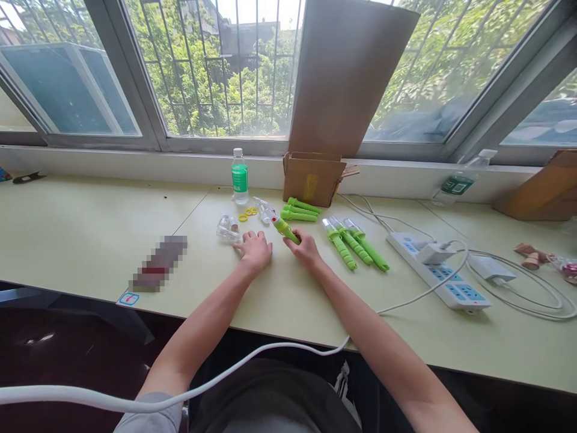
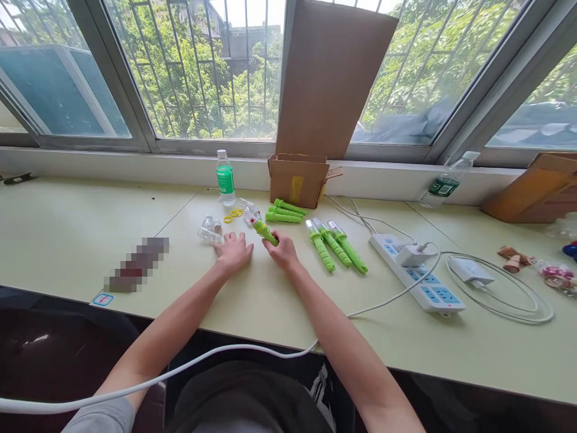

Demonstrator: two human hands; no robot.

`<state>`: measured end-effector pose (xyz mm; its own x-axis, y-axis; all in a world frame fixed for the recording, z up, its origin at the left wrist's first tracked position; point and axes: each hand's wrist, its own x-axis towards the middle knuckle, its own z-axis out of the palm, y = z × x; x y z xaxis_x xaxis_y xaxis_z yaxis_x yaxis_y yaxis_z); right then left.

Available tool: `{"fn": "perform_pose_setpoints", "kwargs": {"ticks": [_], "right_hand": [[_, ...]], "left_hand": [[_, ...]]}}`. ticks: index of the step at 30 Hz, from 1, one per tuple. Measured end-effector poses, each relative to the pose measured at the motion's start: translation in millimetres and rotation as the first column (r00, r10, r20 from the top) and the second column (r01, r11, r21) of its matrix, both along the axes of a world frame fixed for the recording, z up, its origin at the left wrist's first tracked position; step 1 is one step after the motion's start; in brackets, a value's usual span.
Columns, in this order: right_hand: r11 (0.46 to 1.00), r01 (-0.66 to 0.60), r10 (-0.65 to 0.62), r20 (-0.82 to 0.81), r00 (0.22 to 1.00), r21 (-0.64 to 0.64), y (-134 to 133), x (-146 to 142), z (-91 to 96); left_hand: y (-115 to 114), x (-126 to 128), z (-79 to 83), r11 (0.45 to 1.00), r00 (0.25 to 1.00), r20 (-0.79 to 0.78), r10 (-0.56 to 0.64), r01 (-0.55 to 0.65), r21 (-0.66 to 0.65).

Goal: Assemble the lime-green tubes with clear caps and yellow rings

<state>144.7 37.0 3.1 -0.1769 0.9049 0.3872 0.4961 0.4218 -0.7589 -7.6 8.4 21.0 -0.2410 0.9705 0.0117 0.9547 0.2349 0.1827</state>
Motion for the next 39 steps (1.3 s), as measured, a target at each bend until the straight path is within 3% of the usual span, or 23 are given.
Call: {"fn": "perform_pose_setpoints", "kwargs": {"ticks": [5, 10, 13, 23, 29, 32, 36, 39], "right_hand": [[1.000, -0.001, 0.001, 0.011, 1.000, -0.007, 0, 0, 0.6], [1.000, -0.002, 0.002, 0.016, 1.000, -0.015, -1, 0, 1.2], [1.000, -0.008, 0.008, 0.013, 1.000, -0.019, 0, 0, 0.4], [0.999, -0.028, 0.028, 0.003, 1.000, -0.042, 2, 2, -1.5], [0.999, -0.026, 0.026, 0.009, 1.000, -0.041, 2, 1, -1.0], [0.999, -0.023, 0.023, 0.013, 1.000, -0.033, 2, 1, -0.2], [0.999, -0.021, 0.022, 0.028, 0.999, -0.035, 1, 0, 1.5], [0.999, -0.024, 0.026, 0.033, 0.999, -0.041, 0, 0, 2.5]], "left_hand": [[1, 0, 1.0, 0.997, 0.999, -0.031, -0.024, 0.026, 0.067], [6, -13, 6.3, 0.985, 0.991, -0.120, 0.056, -0.035, 0.168], [10, -25, 8.5, 0.984, 0.983, -0.155, 0.095, -0.069, 0.166], [19, -64, 10.6, 0.971, 0.970, -0.065, 0.236, -0.232, 0.058], [18, -54, 8.9, 0.988, 0.988, 0.000, 0.155, -0.155, -0.010], [17, -47, 7.2, 0.999, 0.999, 0.022, 0.035, -0.036, 0.003], [18, -41, 7.3, 0.996, 0.996, 0.076, -0.050, 0.044, 0.072], [18, -39, 9.0, 0.978, 0.987, 0.139, -0.077, 0.047, 0.202]]}}
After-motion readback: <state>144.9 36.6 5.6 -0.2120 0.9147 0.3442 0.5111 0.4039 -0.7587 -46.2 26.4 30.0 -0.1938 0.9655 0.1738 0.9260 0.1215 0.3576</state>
